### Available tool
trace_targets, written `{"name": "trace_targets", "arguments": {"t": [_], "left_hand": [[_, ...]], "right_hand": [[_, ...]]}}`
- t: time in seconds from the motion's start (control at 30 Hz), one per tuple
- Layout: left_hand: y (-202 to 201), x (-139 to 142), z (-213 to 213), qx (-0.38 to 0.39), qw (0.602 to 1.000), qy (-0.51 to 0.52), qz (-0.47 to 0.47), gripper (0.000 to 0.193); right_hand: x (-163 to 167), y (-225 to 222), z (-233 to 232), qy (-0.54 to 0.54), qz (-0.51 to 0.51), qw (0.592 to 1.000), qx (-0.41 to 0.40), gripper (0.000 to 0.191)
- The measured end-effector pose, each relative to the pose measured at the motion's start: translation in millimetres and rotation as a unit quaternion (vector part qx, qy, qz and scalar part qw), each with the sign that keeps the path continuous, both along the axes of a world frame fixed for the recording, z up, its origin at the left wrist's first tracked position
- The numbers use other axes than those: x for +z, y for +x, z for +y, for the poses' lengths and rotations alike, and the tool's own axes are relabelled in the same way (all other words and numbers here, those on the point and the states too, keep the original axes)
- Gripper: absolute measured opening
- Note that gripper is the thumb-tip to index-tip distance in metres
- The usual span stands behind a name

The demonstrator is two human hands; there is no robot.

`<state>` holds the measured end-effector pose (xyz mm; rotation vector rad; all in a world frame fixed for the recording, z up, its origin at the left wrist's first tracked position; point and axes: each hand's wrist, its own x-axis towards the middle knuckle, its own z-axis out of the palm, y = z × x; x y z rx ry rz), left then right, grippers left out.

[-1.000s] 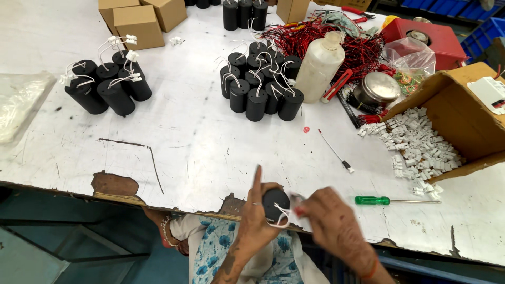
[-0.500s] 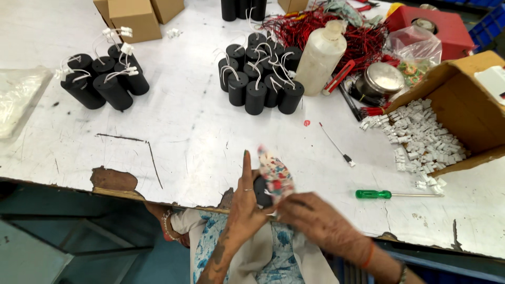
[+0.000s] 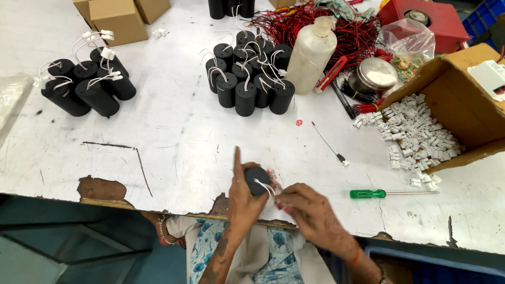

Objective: The person picks up a black cylindrical housing, threads its white wire leads through a white plastic cap, presses the cap onto the housing, and places the finished unit with a group of completed units on the worktable, repeating the cycle. A patterned cloth and a green-handled screwdriver lie on the table while coworkers pack units into cardboard boxes.

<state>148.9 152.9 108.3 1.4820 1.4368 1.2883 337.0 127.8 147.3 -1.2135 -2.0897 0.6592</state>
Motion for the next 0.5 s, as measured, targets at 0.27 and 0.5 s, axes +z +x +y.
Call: {"name": "trace_targets", "arguments": {"t": [0.27,0.5], "left_hand": [[9,-11,11,0.104,0.991,-0.009,-0.078,0.107],[-4,-6,1,0.029,0.989,0.105,-0.100,0.089]], "right_hand": [[-17,17,43,0.200,-0.113,0.972,-0.036,0.036],[-16,-10,31,0.173,-0.012,0.982,-0.070,0.042]]}}
